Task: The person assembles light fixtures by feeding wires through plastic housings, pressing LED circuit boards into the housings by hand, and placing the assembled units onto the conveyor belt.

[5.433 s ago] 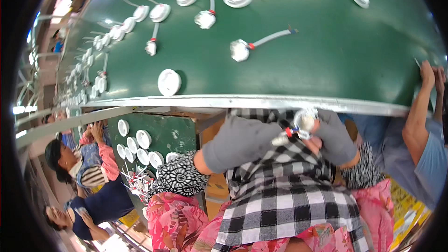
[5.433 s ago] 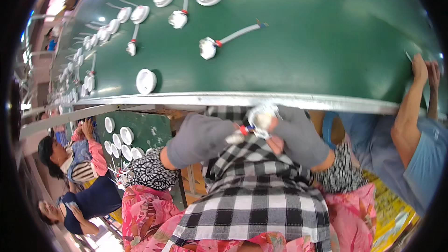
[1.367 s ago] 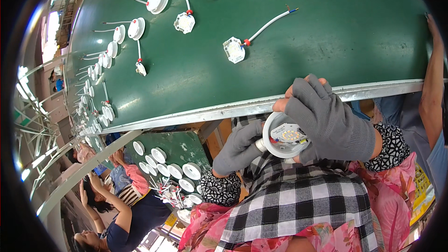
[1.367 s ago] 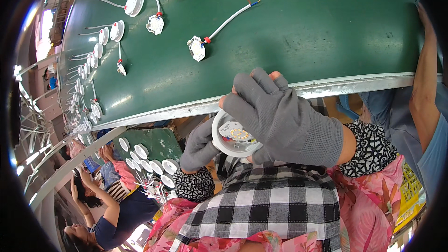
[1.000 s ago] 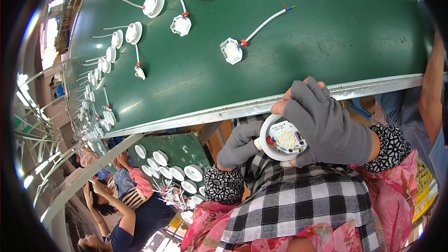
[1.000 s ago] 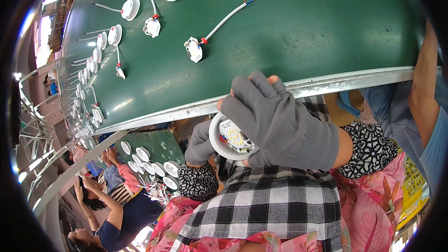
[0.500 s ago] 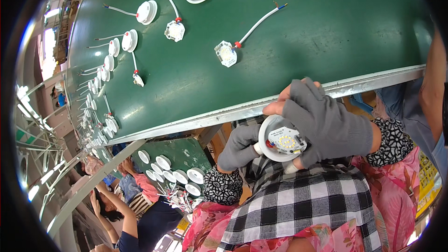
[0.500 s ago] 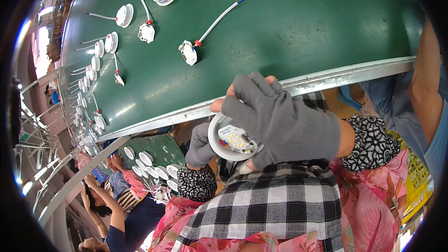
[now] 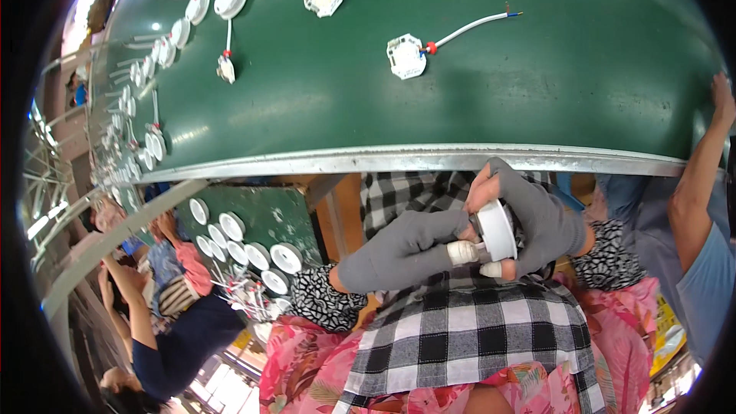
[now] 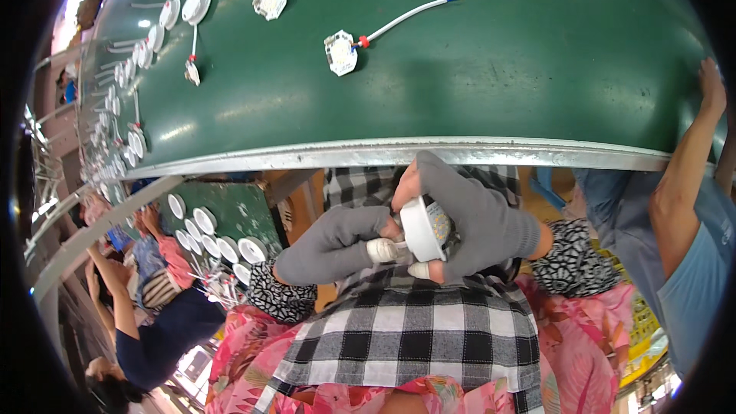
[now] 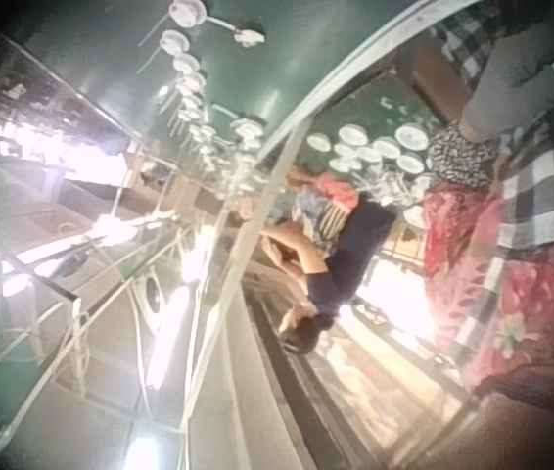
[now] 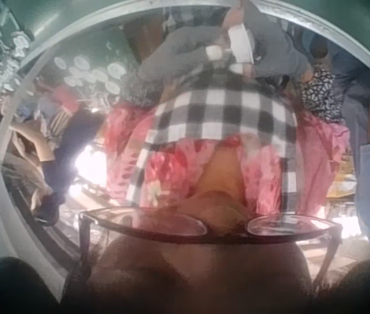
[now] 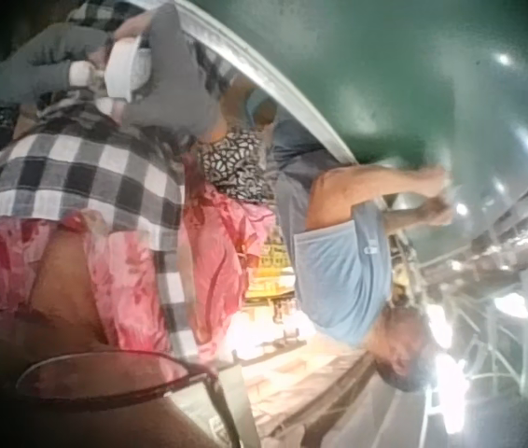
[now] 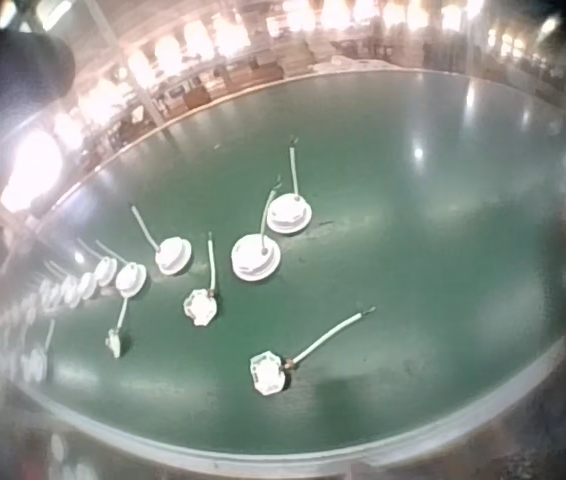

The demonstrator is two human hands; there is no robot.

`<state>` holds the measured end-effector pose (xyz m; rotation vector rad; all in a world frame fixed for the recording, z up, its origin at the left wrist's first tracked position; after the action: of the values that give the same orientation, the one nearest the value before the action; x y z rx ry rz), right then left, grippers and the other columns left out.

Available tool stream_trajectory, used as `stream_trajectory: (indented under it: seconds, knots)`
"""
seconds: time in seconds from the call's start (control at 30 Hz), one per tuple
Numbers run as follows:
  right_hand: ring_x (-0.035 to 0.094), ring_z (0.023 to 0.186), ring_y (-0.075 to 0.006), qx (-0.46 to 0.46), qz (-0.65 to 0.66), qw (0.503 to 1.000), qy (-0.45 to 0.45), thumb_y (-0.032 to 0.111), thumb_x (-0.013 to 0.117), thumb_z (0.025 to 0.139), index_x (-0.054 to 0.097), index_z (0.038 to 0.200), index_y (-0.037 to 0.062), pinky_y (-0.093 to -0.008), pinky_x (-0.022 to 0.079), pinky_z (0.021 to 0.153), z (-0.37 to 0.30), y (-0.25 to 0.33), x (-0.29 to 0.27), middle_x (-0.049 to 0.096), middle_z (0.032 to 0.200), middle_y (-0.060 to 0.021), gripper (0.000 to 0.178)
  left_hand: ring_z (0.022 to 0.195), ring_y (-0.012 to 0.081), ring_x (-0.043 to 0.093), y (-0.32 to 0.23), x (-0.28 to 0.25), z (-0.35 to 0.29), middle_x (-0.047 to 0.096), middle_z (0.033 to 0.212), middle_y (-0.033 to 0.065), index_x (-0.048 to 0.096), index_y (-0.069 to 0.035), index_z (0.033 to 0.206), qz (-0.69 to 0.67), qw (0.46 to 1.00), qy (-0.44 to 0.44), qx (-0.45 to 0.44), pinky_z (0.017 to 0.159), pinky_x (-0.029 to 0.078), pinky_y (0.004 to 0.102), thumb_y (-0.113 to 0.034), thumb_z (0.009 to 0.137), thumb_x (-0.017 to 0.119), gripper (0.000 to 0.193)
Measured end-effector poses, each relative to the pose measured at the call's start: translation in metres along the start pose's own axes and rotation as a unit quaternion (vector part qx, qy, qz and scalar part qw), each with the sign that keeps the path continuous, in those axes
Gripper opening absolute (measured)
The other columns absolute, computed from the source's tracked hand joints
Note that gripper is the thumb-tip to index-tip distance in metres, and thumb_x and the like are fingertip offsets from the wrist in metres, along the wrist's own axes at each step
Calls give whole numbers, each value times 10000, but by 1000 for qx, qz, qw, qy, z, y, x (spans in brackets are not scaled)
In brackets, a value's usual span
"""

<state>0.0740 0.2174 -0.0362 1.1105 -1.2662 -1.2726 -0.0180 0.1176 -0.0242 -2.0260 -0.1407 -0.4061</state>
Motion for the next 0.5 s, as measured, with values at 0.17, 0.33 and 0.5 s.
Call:
stream_trajectory:
  seconds: [0.17, 0.33, 0.5]
  knots:
    - [539, 1010, -222, 77, 335, 932, -116, 258, 800, 643, 484, 1149, 62, -359, 444, 863, -29, -36, 28, 520, 1063, -107, 628, 815, 43, 524, 10, -1, -16, 627, 878, -1, 625, -1, 1093, -52, 995, -8, -81, 742, 440, 241, -188, 999, 550, 223]
    - [540, 1027, -214, 101, 310, 939, -108, 305, 812, 631, 466, 1145, 63, -357, 426, 905, -35, -22, 43, 524, 1096, -115, 665, 912, 198, 492, -13, 4, -18, 547, 938, 87, 526, 4, 674, -35, 993, -68, 94, 838, 387, 368, -184, 950, 554, 335]
    - [516, 1028, -200, 164, 321, 926, -113, 357, 805, 652, 474, 1167, 44, -339, 401, 919, -51, -18, 57, 507, 1092, -111, 688, 929, 218, 515, -7, 27, -21, 567, 875, 108, 521, -17, 681, -240, 959, -29, 146, 859, 400, 376, -231, 986, 490, 374]
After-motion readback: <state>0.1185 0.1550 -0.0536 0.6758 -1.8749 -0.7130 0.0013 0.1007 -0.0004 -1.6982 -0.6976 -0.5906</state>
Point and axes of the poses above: each hand's wrist, its own z-axis towards the middle knuckle, its own x-axis out of the palm, y = z × x, the point moved 7 cm from there along z, towards the middle knuckle
